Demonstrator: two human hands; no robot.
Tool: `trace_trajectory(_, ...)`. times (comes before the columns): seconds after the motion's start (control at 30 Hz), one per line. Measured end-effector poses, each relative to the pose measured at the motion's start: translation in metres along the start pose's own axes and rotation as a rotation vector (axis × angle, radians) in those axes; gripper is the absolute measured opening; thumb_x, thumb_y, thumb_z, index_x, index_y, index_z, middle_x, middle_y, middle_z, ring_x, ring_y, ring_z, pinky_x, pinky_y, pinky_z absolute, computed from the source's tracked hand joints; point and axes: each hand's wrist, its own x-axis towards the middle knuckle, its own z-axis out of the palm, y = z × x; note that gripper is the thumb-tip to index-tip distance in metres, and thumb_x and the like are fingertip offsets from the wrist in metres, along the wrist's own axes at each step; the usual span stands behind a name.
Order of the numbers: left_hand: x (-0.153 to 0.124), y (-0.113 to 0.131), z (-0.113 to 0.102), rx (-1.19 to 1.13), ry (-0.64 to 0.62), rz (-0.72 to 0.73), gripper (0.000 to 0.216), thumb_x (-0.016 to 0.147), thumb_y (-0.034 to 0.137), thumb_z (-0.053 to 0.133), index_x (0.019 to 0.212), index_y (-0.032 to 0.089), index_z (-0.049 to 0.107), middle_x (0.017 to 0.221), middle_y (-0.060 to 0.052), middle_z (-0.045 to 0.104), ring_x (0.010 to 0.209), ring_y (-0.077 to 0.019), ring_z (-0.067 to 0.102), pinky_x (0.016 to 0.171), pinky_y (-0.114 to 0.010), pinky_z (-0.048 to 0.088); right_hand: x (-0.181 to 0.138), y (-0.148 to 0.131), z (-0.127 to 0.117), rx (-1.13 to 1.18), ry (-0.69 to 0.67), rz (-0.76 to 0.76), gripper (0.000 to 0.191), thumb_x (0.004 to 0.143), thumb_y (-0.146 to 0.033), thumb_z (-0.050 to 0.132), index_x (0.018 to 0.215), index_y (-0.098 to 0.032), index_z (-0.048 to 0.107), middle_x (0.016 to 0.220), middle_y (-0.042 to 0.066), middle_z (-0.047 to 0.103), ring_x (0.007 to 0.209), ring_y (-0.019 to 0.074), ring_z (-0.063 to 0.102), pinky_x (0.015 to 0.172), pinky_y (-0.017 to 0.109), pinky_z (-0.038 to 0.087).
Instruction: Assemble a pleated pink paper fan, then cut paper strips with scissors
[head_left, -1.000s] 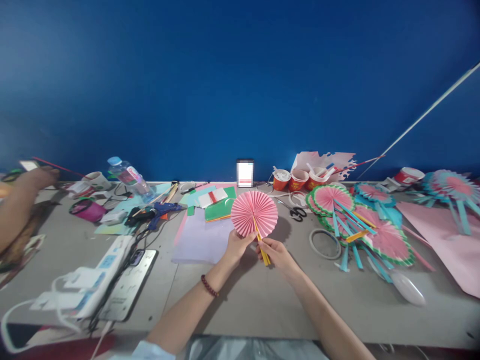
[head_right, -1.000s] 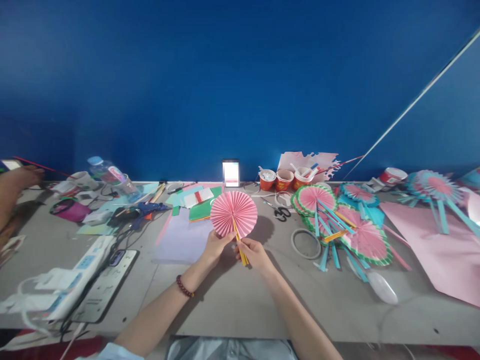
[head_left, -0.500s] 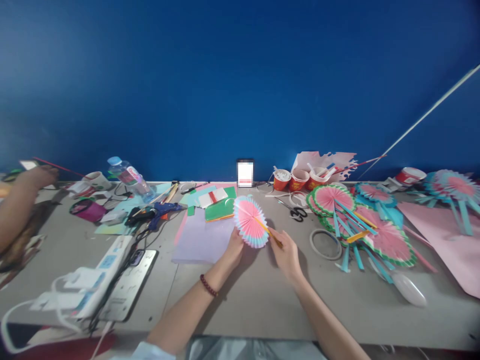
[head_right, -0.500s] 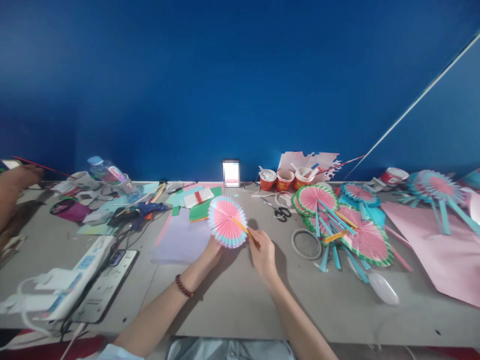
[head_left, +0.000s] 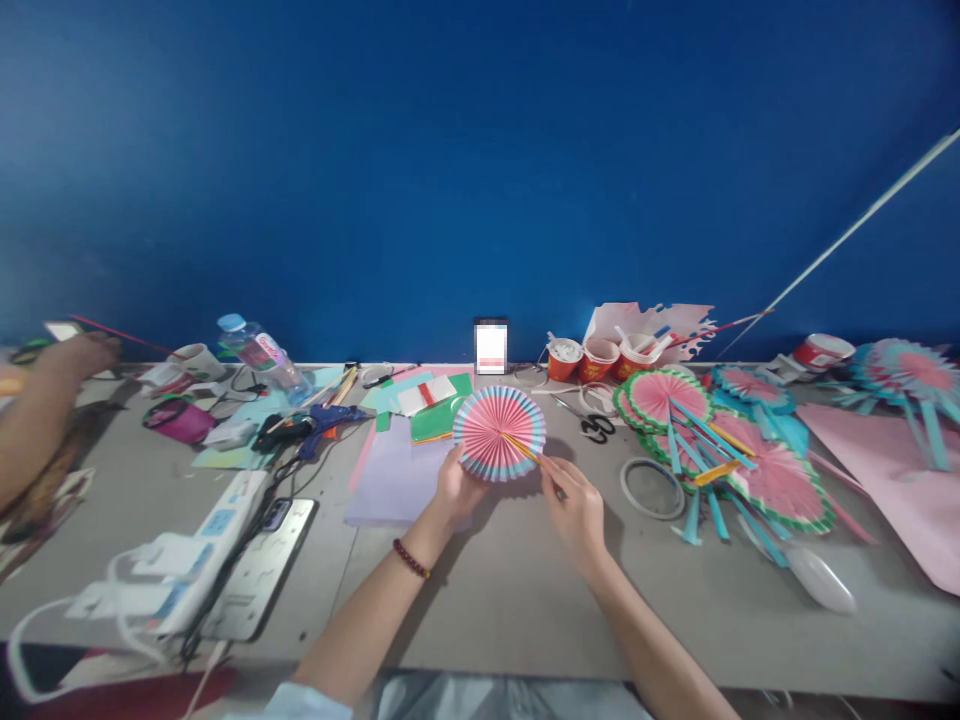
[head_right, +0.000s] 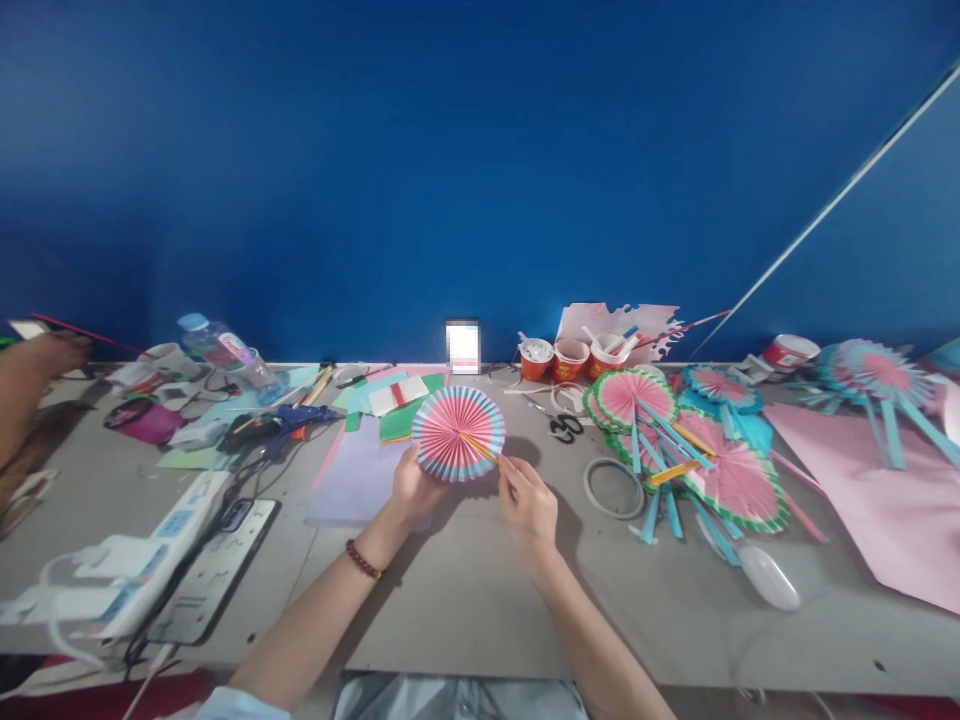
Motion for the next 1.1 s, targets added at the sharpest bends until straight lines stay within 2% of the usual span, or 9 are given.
trace_trajectory(0.1, 0.003, 0.001, -0.003, 0.002, 0.051, -0.029, 0.031, 0.072, 0.035, 0.067, 0.097, 0.018, 0.067, 0.107, -0.007, 0.070, 0.106, -0.0262, 0.062, 0.092, -0.037, 0.049, 0.001, -0.002, 0.001, 0.039, -0.017, 0.002, 0.031, 0.089, -0.023, 0.044, 0.102, -0.025, 0.072, 0.102, 0.007, 0.072, 0.088, 0.0191, 0.068, 0.078, 0.029, 0.054)
trace_trajectory(0.2, 0.005, 0.003, -0.004, -0.005, 0.098, -0.046, 0.023, 0.075, 0.031, 0.065, 0.094, 0.018, 0.067, 0.103, -0.005, 0.071, 0.099, -0.0233, 0.065, 0.087, -0.034, 0.051, 0.003, -0.006, 0.002, 0.133, -0.038, 0.050, 0.025, 0.084, -0.030, 0.053, 0.098, -0.021, 0.073, 0.100, 0.010, 0.073, 0.089, 0.0228, 0.068, 0.080, 0.034, 0.055)
trace_trajectory(0.3, 0.007, 0.004, -0.005, -0.003, 0.119, -0.018, 0.021, 0.076, 0.029, 0.063, 0.093, 0.018, 0.067, 0.101, -0.005, 0.072, 0.097, -0.0224, 0.066, 0.086, -0.034, 0.052, 0.006, -0.008, 0.000, 0.280, -0.080, 0.199, 0.032, 0.079, -0.039, 0.061, 0.100, -0.016, 0.071, 0.100, 0.013, 0.073, 0.087, 0.0254, 0.069, 0.075, 0.034, 0.056)
trace_trajectory(0.43, 0.008, 0.004, -0.006, 0.021, 0.135, -0.009, 0.020, 0.074, 0.029, 0.066, 0.091, 0.018, 0.067, 0.096, -0.004, 0.073, 0.092, -0.0212, 0.067, 0.084, -0.032, 0.053, 0.009, -0.006, -0.003, 0.401, -0.116, 0.342, 0.034, 0.080, -0.042, 0.060, 0.098, -0.015, 0.069, 0.096, 0.012, 0.074, 0.088, 0.0259, 0.070, 0.075, 0.034, 0.056)
trace_trajectory(0.6, 0.011, 0.000, -0.008, 0.126, 0.139, 0.070, 0.025, 0.070, 0.031, 0.073, 0.089, 0.016, 0.068, 0.096, -0.006, 0.073, 0.095, -0.0237, 0.067, 0.090, -0.035, 0.049, 0.011, 0.004, -0.005, 0.315, -0.089, 0.319, 0.027, 0.082, -0.036, 0.055, 0.092, -0.017, 0.070, 0.092, 0.010, 0.074, 0.084, 0.0236, 0.069, 0.077, 0.033, 0.054)
trace_trajectory(0.8, 0.011, -0.002, -0.004, 0.250, 0.121, 0.146, 0.037, 0.060, 0.029, 0.083, 0.091, 0.014, 0.070, 0.094, -0.008, 0.074, 0.089, -0.0247, 0.068, 0.087, -0.038, 0.049, 0.014, 0.013, -0.007, 0.206, -0.084, 0.290, 0.027, 0.082, -0.036, 0.051, 0.088, -0.018, 0.071, 0.088, 0.009, 0.074, 0.079, 0.0230, 0.069, 0.073, 0.032, 0.053)
trace_trajectory(0.9, 0.007, 0.000, -0.003, 0.178, 0.053, 0.131, 0.035, 0.063, 0.028, 0.081, 0.094, 0.015, 0.071, 0.096, -0.008, 0.073, 0.089, -0.0230, 0.068, 0.084, -0.035, 0.050, 0.015, 0.012, -0.008, 0.251, -0.060, 0.305, 0.029, 0.082, -0.037, 0.052, 0.090, -0.017, 0.071, 0.090, 0.009, 0.074, 0.081, 0.0229, 0.069, 0.074, 0.033, 0.053)
trace_trajectory(1.0, 0.004, 0.002, -0.002, 0.120, -0.010, 0.095, 0.030, 0.070, 0.030, 0.076, 0.095, 0.015, 0.070, 0.093, -0.006, 0.073, 0.081, -0.0189, 0.068, 0.074, -0.029, 0.052, 0.016, 0.010, -0.007, 0.311, -0.058, 0.314, 0.028, 0.080, -0.038, 0.054, 0.090, -0.018, 0.070, 0.088, 0.009, 0.074, 0.080, 0.0230, 0.068, 0.075, 0.034, 0.054)
trace_trajectory(1.1, 0.004, 0.001, 0.001, 0.131, -0.006, 0.078, 0.031, 0.067, 0.029, 0.079, 0.094, 0.015, 0.069, 0.090, -0.006, 0.073, 0.076, -0.0173, 0.067, 0.067, -0.026, 0.051, 0.014, 0.006, -0.003, 0.396, -0.104, 0.347, 0.027, 0.079, -0.037, 0.057, 0.090, -0.017, 0.070, 0.085, 0.008, 0.074, 0.077, 0.0229, 0.068, 0.072, 0.034, 0.055)
